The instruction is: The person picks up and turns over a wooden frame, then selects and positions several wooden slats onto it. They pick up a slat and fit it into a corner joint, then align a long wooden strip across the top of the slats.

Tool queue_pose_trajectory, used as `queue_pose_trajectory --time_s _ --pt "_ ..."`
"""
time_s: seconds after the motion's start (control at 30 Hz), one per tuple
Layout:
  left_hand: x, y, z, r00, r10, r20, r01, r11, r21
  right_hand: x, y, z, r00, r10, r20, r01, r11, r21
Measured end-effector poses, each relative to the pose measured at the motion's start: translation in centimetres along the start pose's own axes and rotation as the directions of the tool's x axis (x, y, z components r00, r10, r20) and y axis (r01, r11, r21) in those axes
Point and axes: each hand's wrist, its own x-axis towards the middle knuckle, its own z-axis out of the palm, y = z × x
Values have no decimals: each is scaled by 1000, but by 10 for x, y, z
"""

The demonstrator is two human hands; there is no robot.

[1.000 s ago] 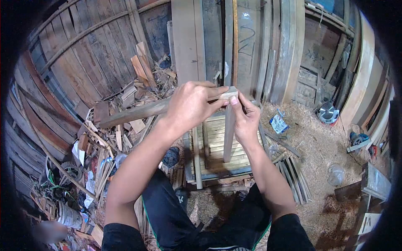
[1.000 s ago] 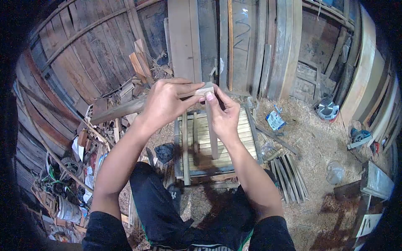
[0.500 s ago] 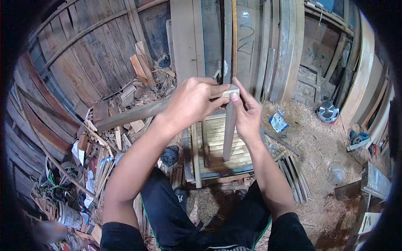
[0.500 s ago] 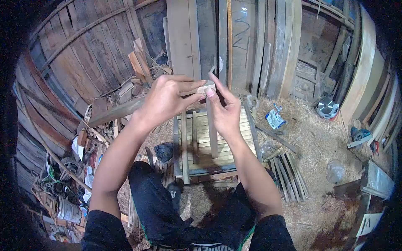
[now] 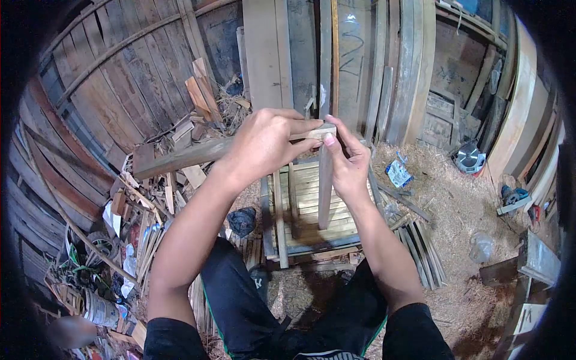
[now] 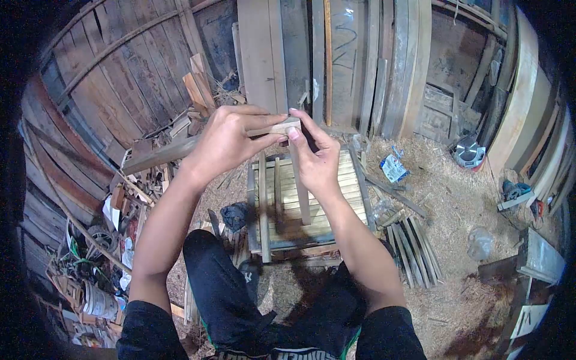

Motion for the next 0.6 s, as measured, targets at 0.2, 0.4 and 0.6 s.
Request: queue_pose_trajectory --time_s 0.2,0.4,0.6 --pt "1 1 -1 999 -17 29 17 1000 -2 0 6 -1 996 85 -32 -83 994 77" --pt "-2 0 -9 995 -56 79 58 998 -25 1 5 2 994 90 -62 -85 994 71" --pt "-16 -6 -13 998 -54 34 54 998 25 1 5 2 992 108 -65 -102 991 92"
